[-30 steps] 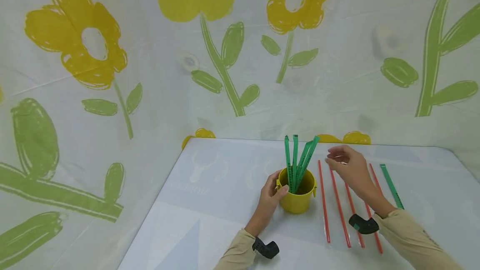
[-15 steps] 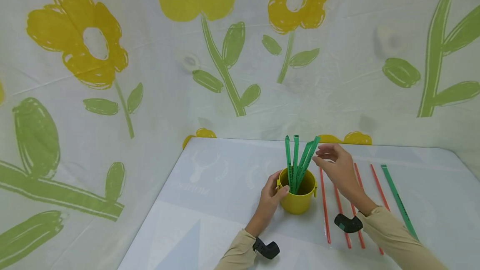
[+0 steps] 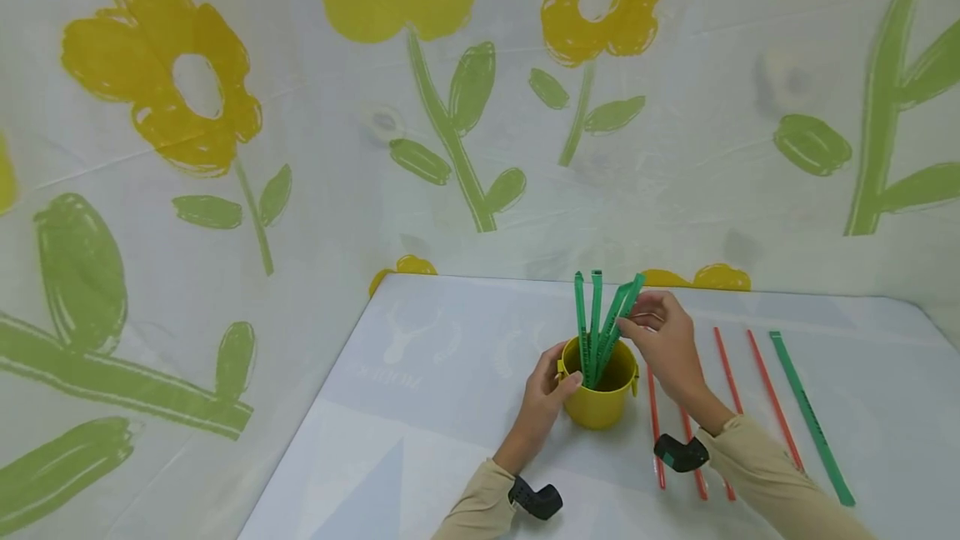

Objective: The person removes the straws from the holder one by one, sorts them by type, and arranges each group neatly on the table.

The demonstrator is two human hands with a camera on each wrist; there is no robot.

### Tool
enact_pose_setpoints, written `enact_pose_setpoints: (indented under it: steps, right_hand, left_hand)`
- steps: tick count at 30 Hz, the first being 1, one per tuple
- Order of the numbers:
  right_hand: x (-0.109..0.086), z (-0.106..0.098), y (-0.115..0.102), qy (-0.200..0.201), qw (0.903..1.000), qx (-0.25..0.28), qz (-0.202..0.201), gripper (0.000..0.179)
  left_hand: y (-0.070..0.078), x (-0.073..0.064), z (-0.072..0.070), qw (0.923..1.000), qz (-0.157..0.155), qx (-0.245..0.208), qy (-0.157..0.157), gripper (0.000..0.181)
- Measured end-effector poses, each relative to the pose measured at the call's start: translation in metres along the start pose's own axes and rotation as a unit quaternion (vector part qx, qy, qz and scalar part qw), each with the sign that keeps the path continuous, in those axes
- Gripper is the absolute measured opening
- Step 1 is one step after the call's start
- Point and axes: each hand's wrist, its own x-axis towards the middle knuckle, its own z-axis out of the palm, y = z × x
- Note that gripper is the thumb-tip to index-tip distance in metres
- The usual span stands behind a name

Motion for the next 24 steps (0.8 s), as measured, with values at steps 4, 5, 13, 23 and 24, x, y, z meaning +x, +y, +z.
enact_pose_setpoints:
  steps: [4,5,13,23,24]
  right_hand:
    - [-0.005,-0.001,-0.010,0.018,0.9994,0.031,-0.005,0.037]
    - [-0.006,-0.001,-0.015,0.023,0.9990,0.037,-0.010,0.036]
    - [0.001,-0.002,-0.015,0.058,0.9957,0.064,-0.033,0.035]
    - [0.008,-0.012,-0.026,0.085,0.9891,0.104,-0.060,0.033]
    - [0.009,-0.013,-0.028,0.087,0.9889,0.104,-0.061,0.033]
  left_hand:
    - [0.000,0.000,0.001,1.0000,-0.005,0.003,-0.001,0.048]
    - [0.000,0.000,0.001,1.0000,-0.006,0.003,-0.001,0.048]
    - [-0.014,0.003,-0.002,1.0000,0.006,-0.001,0.002,0.047]
    - [-0.033,0.007,-0.004,0.9999,0.008,-0.004,0.009,0.045]
    - [-0.033,0.007,-0.004,0.9999,0.009,-0.004,0.010,0.045]
